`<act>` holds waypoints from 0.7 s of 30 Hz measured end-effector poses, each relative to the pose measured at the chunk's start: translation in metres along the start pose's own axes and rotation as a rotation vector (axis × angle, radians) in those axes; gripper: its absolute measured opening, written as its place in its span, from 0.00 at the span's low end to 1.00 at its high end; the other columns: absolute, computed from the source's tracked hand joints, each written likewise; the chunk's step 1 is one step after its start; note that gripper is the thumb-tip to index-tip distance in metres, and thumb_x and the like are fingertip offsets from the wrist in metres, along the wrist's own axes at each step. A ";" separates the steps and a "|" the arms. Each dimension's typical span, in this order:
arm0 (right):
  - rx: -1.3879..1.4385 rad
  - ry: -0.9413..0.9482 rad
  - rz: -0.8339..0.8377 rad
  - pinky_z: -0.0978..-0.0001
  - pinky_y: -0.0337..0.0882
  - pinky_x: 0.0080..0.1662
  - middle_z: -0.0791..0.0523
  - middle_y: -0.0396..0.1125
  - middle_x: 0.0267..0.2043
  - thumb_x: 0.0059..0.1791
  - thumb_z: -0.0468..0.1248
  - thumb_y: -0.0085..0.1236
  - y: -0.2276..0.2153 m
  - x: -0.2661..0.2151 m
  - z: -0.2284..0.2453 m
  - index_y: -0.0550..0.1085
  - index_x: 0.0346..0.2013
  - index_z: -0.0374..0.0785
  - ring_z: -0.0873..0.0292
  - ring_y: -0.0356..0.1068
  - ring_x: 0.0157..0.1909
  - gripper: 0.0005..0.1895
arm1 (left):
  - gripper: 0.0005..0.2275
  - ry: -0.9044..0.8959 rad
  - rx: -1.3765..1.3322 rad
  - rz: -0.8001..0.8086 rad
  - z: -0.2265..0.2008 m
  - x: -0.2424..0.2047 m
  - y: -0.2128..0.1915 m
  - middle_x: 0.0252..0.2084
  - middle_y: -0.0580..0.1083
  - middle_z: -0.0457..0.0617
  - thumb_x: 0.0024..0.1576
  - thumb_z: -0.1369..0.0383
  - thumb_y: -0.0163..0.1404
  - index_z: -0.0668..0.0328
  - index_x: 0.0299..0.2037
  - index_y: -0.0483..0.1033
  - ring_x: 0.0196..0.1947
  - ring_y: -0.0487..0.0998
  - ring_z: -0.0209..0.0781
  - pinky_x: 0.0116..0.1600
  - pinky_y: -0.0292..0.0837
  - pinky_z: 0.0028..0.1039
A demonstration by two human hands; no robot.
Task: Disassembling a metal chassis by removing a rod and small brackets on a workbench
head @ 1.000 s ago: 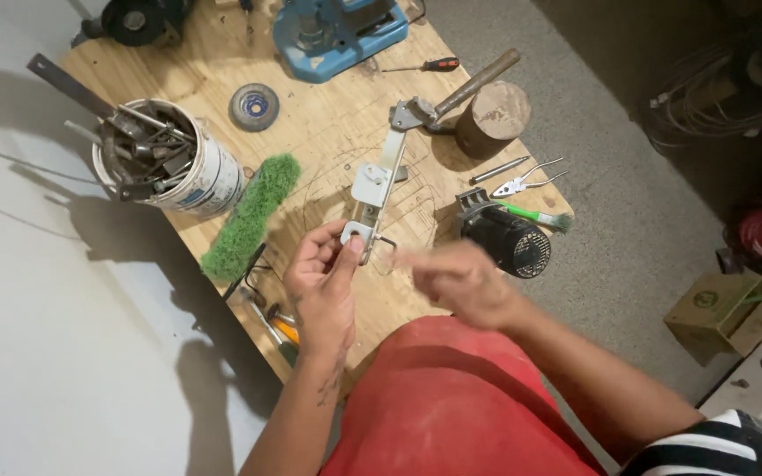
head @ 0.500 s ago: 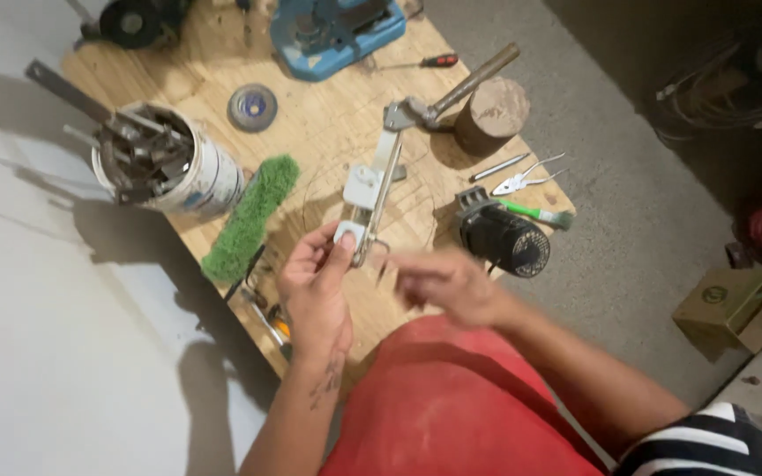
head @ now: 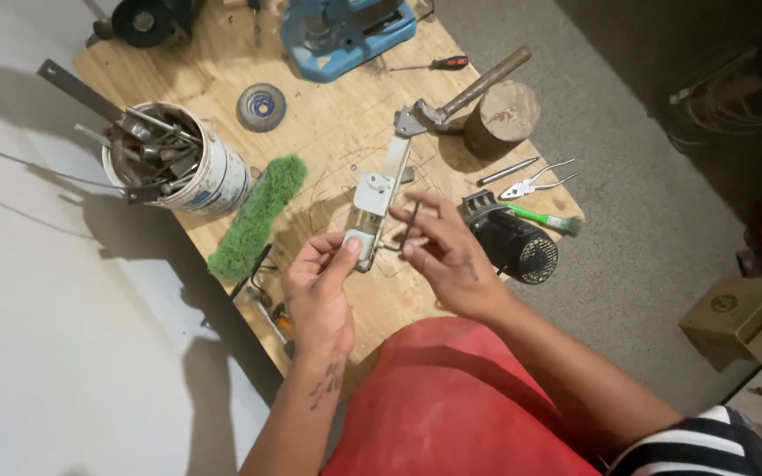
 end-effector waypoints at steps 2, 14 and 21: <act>0.189 -0.018 -0.033 0.59 0.79 0.52 0.45 0.56 0.63 0.50 0.26 0.56 0.009 -0.005 -0.007 0.69 0.64 0.31 0.49 0.75 0.51 0.26 | 0.09 -0.004 -0.001 -0.006 -0.004 -0.001 0.002 0.26 0.76 0.51 0.51 0.75 0.62 0.70 0.39 0.79 0.26 0.76 0.34 0.34 0.74 0.22; -0.256 -0.297 -0.244 0.67 0.80 0.42 0.54 0.77 0.43 0.47 0.28 0.63 0.028 -0.010 0.012 0.84 0.38 0.45 0.52 0.80 0.41 0.10 | 0.09 0.053 0.169 0.015 -0.029 -0.003 0.011 0.26 0.77 0.54 0.51 0.77 0.62 0.72 0.40 0.79 0.25 0.75 0.33 0.32 0.76 0.24; 0.370 -0.053 -0.243 0.55 0.81 0.48 0.42 0.75 0.43 0.48 0.21 0.52 0.028 -0.010 0.007 0.78 0.44 0.22 0.52 0.78 0.44 0.12 | 0.09 0.032 0.195 0.070 -0.029 0.005 0.006 0.25 0.78 0.57 0.52 0.77 0.62 0.73 0.40 0.79 0.21 0.77 0.36 0.31 0.78 0.25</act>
Point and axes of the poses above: each hand's wrist, its own x-axis towards the middle knuckle, its own y-axis out of the palm, z = x × y, the point moved 1 cm from there along x, towards the middle knuckle
